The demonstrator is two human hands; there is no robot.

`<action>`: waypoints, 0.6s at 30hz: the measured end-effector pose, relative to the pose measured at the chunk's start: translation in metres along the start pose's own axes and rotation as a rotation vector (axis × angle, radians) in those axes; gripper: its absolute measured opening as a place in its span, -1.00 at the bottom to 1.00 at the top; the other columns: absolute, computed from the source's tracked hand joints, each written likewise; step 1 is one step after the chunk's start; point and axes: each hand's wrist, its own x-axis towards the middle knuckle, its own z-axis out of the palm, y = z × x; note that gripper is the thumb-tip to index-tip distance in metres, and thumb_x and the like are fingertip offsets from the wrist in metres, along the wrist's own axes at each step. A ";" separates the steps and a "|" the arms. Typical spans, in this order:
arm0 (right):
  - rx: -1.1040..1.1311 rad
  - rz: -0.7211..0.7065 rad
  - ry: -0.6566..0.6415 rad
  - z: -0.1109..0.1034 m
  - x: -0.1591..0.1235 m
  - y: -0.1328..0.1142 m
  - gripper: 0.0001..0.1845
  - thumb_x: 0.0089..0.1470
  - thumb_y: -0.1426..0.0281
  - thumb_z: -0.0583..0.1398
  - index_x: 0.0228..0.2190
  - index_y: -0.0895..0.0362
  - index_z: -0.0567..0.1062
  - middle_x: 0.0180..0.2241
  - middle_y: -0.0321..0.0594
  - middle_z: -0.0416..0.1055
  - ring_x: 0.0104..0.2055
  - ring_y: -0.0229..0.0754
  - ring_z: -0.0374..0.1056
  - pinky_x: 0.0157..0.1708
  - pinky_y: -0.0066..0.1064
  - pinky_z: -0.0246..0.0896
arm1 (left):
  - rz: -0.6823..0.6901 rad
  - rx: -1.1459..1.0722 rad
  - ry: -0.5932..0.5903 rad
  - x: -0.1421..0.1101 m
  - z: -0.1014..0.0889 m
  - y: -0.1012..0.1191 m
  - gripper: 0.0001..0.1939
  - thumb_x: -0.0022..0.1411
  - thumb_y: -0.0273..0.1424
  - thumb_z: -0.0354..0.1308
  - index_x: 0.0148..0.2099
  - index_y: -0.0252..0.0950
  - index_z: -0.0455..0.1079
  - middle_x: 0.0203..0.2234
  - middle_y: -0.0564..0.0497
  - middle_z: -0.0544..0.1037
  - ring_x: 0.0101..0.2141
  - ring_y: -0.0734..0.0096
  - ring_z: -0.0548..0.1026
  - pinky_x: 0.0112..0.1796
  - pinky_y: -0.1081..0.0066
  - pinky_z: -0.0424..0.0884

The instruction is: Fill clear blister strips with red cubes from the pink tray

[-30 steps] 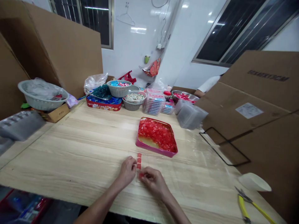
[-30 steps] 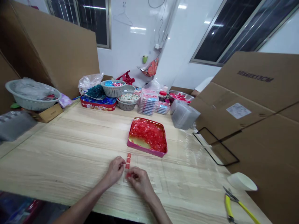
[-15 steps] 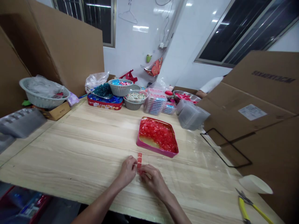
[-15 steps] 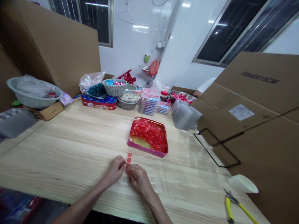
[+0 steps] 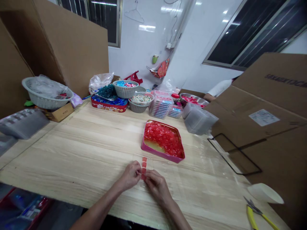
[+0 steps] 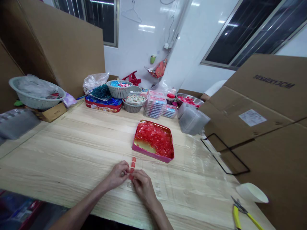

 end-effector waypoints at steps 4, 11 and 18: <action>0.094 0.077 0.014 0.002 -0.001 0.001 -0.84 0.09 0.45 0.13 -0.33 0.09 0.53 -0.28 -0.13 0.49 -0.21 -0.12 0.40 -0.19 -0.31 0.31 | 0.017 -0.028 -0.043 -0.001 -0.005 0.000 -0.88 -0.09 -0.61 0.16 -0.53 -0.30 0.38 -0.38 0.04 0.44 -0.31 0.44 0.40 -0.29 0.49 0.28; 0.263 0.162 0.131 0.005 -0.005 0.002 -0.90 0.04 0.40 0.20 -0.36 0.10 0.53 -0.28 -0.13 0.48 -0.24 -0.12 0.41 -0.27 -0.36 0.34 | -0.007 -0.042 -0.058 -0.001 -0.007 0.004 -0.87 -0.08 -0.62 0.17 -0.52 -0.29 0.45 -0.37 0.03 0.46 -0.30 0.42 0.42 -0.25 0.46 0.29; 0.166 0.102 0.107 0.004 -0.004 -0.004 -0.87 0.06 0.46 0.15 -0.34 0.10 0.51 -0.29 -0.13 0.48 -0.23 -0.13 0.40 -0.26 -0.37 0.33 | 0.004 -0.035 -0.083 0.000 -0.009 0.005 -0.84 0.00 -0.59 0.11 -0.52 -0.29 0.45 -0.38 0.02 0.48 -0.30 0.41 0.43 -0.27 0.45 0.30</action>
